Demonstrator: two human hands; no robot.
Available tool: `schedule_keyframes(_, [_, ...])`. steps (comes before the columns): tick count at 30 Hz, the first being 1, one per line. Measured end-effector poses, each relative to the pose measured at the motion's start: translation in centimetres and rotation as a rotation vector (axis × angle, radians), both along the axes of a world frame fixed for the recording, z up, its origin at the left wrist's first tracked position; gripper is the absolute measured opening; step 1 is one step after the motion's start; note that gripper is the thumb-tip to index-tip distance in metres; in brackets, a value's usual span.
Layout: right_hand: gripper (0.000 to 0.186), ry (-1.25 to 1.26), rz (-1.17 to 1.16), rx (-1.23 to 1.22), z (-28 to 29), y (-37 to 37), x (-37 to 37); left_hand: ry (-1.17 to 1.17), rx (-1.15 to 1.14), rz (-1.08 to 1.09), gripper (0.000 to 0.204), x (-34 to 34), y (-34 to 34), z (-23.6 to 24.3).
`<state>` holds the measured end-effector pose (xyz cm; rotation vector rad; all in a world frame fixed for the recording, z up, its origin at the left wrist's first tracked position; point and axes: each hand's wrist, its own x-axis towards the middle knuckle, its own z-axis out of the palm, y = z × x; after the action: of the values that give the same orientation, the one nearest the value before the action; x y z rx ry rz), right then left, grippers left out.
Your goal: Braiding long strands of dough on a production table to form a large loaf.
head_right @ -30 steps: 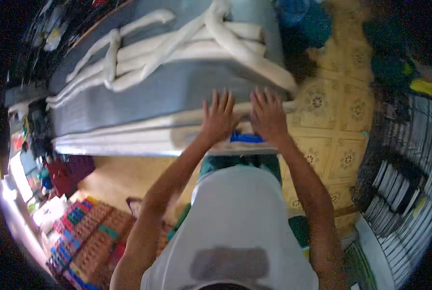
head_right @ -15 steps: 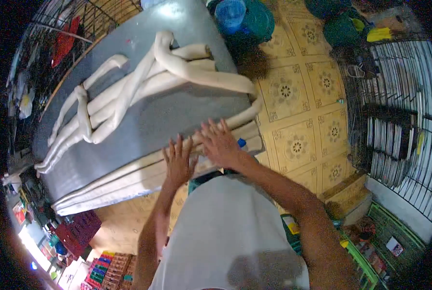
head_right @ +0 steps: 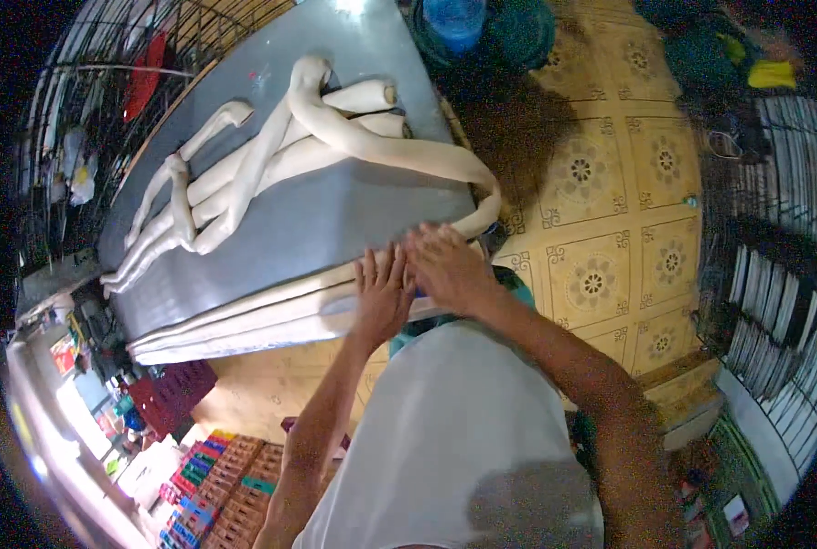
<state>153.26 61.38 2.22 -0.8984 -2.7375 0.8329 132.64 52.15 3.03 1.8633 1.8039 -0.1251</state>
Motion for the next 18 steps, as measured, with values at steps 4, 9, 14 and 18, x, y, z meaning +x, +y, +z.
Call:
schedule_keyframes(4, [0.062,-0.029,-0.084,0.108,0.0,2.7,0.7,0.211,0.144,0.132,0.073,1.9,1.4,-0.8])
schedule_keyframes(9, [0.062,-0.143,-0.042,-0.001,1.1,1.3,2.2,0.181,-0.002,-0.018,0.074,2.0,0.1,0.8])
schedule_keyframes(14, [0.062,-0.144,-0.194,0.094,0.1,1.0,4.4,0.156,0.096,0.139,0.073,1.0,0.1,0.4])
schedule_keyframes(18, [0.063,-0.114,-0.239,0.072,0.3,0.2,5.8,-0.008,0.169,-0.016,0.071,-1.2,-1.8,-0.4])
